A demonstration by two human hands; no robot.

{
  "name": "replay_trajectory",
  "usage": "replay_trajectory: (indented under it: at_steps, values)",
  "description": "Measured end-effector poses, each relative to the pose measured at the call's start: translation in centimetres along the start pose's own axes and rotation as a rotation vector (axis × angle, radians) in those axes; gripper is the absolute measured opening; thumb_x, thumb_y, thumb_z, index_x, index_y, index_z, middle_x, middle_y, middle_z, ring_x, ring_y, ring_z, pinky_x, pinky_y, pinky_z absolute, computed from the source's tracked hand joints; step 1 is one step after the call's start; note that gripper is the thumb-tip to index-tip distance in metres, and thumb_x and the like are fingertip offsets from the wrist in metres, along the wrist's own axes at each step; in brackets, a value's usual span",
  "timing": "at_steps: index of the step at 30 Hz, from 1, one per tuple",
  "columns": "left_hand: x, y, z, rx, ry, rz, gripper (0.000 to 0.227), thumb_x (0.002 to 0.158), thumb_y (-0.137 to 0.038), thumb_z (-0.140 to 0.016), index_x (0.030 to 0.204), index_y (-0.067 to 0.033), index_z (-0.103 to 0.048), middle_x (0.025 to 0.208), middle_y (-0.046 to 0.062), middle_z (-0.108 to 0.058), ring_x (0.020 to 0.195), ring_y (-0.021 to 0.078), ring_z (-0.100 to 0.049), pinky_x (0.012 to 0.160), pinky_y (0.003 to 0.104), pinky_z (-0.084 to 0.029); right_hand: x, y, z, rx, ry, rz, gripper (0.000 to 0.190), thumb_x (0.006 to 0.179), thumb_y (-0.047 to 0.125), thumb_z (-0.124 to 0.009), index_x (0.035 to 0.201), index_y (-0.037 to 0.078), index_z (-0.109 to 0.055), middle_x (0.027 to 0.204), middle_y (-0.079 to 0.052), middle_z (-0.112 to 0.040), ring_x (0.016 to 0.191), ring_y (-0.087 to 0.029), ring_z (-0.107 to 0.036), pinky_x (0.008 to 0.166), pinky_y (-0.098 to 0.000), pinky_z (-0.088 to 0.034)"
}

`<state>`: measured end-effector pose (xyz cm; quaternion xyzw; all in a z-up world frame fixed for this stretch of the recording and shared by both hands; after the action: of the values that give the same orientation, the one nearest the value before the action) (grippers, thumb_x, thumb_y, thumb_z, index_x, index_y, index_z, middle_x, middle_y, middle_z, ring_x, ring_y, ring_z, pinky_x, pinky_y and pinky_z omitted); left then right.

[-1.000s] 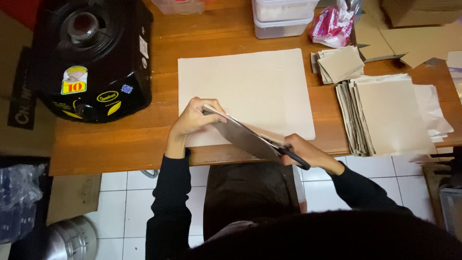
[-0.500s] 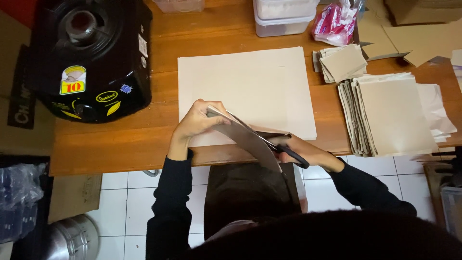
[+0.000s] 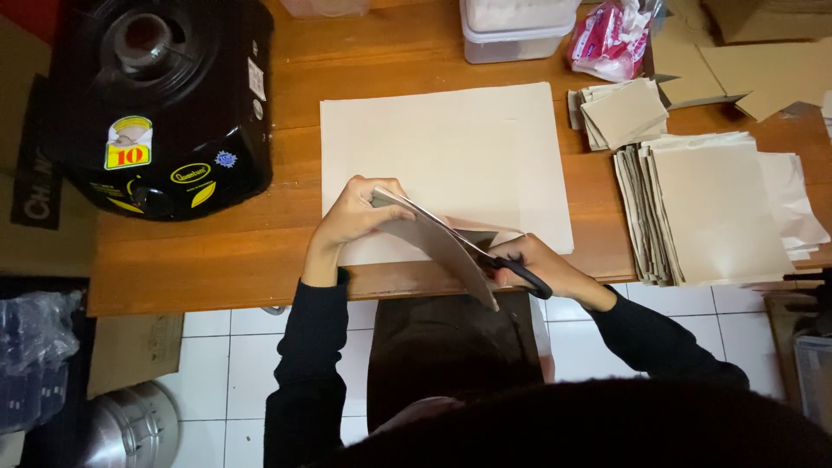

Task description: The person folds a large sheet of light brown paper on a wooden table, then uses scissors to cut it into smaller rectangular pieces. The person repeats the folding and cutting process on the remaining paper, stacking the cut pieces on the table.

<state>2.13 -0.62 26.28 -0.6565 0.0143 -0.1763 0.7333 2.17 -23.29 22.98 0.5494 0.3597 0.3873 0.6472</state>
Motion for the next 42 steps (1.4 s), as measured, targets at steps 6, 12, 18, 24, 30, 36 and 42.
replay_trajectory:
  at_steps: [6, 12, 18, 24, 30, 36, 42]
  values:
    - [0.1, -0.1, -0.6, 0.008, 0.012, 0.01, 0.009, 0.083, -0.014, -0.08, 0.078, -0.0114, -0.072, 0.066, -0.001, -0.071, 0.064, 0.0018, -0.053, 0.065, 0.018, -0.044, -1.0, -1.7, 0.1, 0.052, -0.014, -0.075, 0.059, 0.08, 0.068, -0.067, 0.055, 0.018, -0.049, 0.04, 0.008, -0.044, 0.04, -0.005, -0.039, 0.044, -0.0196, -0.033]
    - [0.4, -0.8, -1.5, -0.01, 0.029, 0.009, 0.008, 0.081, -0.012, -0.081, 0.08, -0.0092, -0.074, 0.07, 0.003, -0.074, 0.066, 0.0049, -0.059, 0.071, 0.02, -0.048, 0.1, 2.9, -0.7, 0.049, 0.025, -0.052, 0.06, 0.083, 0.069, -0.062, 0.054, 0.018, -0.047, 0.037, 0.007, -0.044, 0.037, -0.006, -0.042, 0.044, -0.0201, -0.033]
    - [0.1, 0.1, -1.5, -0.013, 0.031, 0.028, 0.01, 0.081, -0.013, -0.082, 0.079, -0.011, -0.072, 0.069, -0.001, -0.072, 0.069, 0.002, -0.055, 0.071, 0.021, -0.048, -0.1, 1.9, -0.3, 0.029, 0.015, -0.005, 0.058, 0.083, 0.063, -0.066, 0.055, 0.018, -0.044, 0.039, 0.006, -0.04, 0.042, -0.007, -0.037, 0.045, -0.0223, -0.031]
    - [0.2, 0.5, -2.0, -0.031, 0.055, 0.054, 0.008, 0.081, -0.013, -0.081, 0.08, -0.01, -0.074, 0.071, 0.0, -0.073, 0.07, 0.0031, -0.057, 0.073, 0.022, -0.049, -0.7, 0.2, -0.3, 0.011, 0.006, -0.012, 0.056, 0.084, 0.062, -0.067, 0.057, 0.018, -0.045, 0.042, 0.007, -0.04, 0.044, -0.007, -0.037, 0.046, -0.0229, -0.029]
    - [0.5, -2.0, -3.6, -0.08, 0.089, 0.03, 0.007, 0.08, -0.01, -0.081, 0.081, -0.0087, -0.075, 0.075, 0.003, -0.072, 0.073, 0.0097, -0.063, 0.078, 0.027, -0.05, -0.1, 7.6, -1.7, -0.015, 0.047, -0.053, 0.059, 0.087, 0.072, -0.051, 0.065, 0.018, -0.045, 0.049, 0.005, -0.041, 0.048, -0.01, -0.038, 0.051, -0.0253, -0.034]
    - [0.0, -1.0, -3.5, -0.067, 0.069, 0.03, 0.006, 0.081, -0.011, -0.081, 0.082, -0.0086, -0.076, 0.076, 0.003, -0.073, 0.072, 0.0101, -0.064, 0.077, 0.025, -0.05, -0.1, 4.0, -1.7, 0.027, 0.023, -0.029, 0.059, 0.084, 0.073, -0.057, 0.061, 0.021, -0.041, 0.045, 0.01, -0.04, 0.045, -0.007, -0.037, 0.049, -0.0216, -0.031]
    - [0.4, -1.9, -3.4, -0.048, 0.064, 0.009, 0.007, 0.081, -0.012, -0.082, 0.081, -0.0097, -0.075, 0.072, 0.0, -0.072, 0.07, 0.0041, -0.06, 0.074, 0.022, -0.05, -0.2, 3.1, -1.7, -0.02, -0.047, -0.005, 0.061, 0.086, 0.068, -0.06, 0.055, 0.019, -0.042, 0.039, 0.007, -0.037, 0.039, -0.008, -0.033, 0.045, -0.0236, -0.027]
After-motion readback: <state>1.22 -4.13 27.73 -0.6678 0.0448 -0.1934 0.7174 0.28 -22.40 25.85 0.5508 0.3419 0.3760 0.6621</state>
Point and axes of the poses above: each hand's wrist, its own x-axis towards the middle knuckle, its own z-axis out of the back of the hand, y = z × x, the point moved 6 cm from there along x, towards the middle knuckle
